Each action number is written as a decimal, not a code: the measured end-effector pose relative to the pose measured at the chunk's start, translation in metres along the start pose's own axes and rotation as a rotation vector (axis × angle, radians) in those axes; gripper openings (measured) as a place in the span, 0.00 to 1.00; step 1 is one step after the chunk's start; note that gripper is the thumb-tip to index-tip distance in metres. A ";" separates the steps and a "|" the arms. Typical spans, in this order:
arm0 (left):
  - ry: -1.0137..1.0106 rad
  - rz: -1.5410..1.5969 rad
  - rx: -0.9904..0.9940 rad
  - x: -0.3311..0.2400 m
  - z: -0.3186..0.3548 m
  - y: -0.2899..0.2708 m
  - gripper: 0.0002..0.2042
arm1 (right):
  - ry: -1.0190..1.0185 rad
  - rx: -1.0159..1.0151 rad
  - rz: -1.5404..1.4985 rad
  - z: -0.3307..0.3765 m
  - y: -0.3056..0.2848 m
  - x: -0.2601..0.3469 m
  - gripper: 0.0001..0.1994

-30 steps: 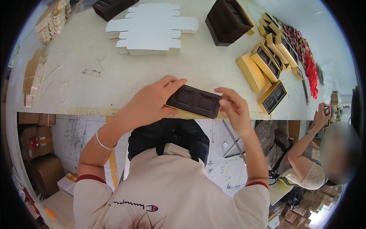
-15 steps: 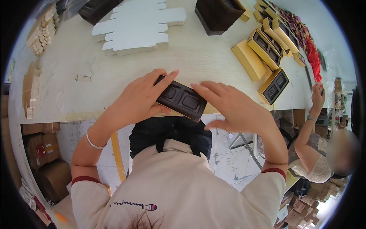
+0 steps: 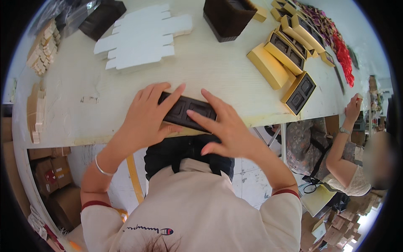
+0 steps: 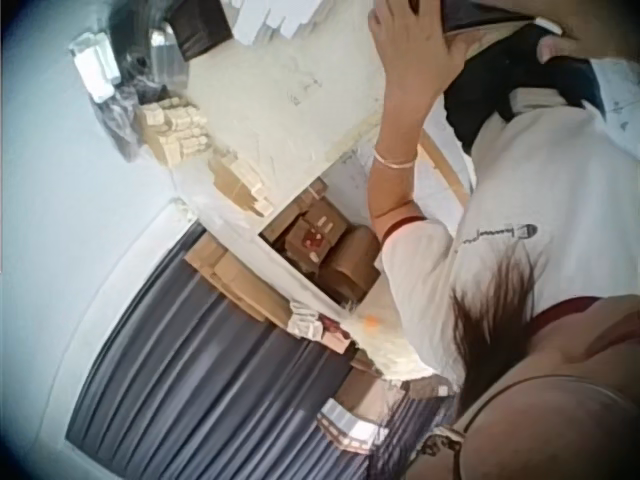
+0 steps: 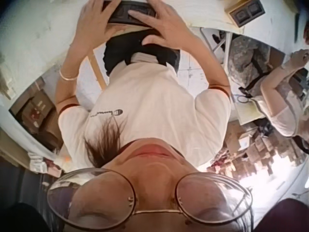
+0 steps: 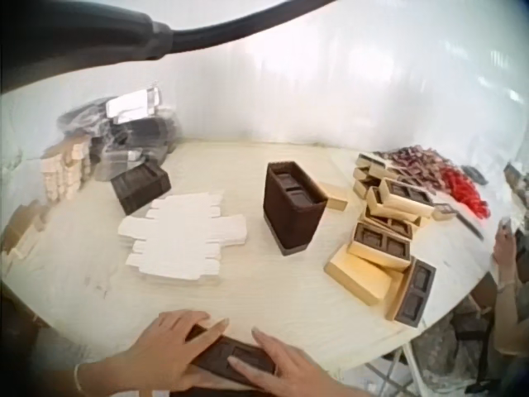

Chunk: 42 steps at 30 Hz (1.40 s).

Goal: The person folds flat white cardboard pieces into small rectangular boxes and places them into larger black trays. The person repeats this process multiple times, stacking the finished boxes on the table.

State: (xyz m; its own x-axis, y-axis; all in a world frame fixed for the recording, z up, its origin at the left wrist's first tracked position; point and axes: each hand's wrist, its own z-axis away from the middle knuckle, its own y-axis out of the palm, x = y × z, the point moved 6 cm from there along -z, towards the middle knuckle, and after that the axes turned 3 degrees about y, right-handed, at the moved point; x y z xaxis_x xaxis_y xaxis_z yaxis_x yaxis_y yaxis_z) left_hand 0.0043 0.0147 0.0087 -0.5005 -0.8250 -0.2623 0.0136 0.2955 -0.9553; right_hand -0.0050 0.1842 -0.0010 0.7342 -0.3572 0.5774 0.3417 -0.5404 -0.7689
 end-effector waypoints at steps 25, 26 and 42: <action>-0.197 0.038 -0.202 0.120 -0.012 -0.044 0.19 | 0.356 -0.563 0.850 -0.021 -0.357 -0.204 0.23; -0.210 0.056 -0.145 0.126 -0.013 -0.042 0.18 | 0.369 -0.613 0.878 -0.029 -0.344 -0.185 0.23; 0.326 -0.229 -0.507 -0.027 0.045 -0.058 0.07 | -0.418 -0.325 0.561 -0.007 -0.033 0.055 0.14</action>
State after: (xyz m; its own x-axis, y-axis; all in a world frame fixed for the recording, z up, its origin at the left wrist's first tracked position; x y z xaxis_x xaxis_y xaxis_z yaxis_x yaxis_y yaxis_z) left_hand 0.0560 -0.0019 0.0654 -0.6805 -0.7292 0.0720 -0.4960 0.3860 -0.7778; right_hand 0.0199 0.1772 0.0574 0.9293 -0.3611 -0.0771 -0.2894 -0.5829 -0.7592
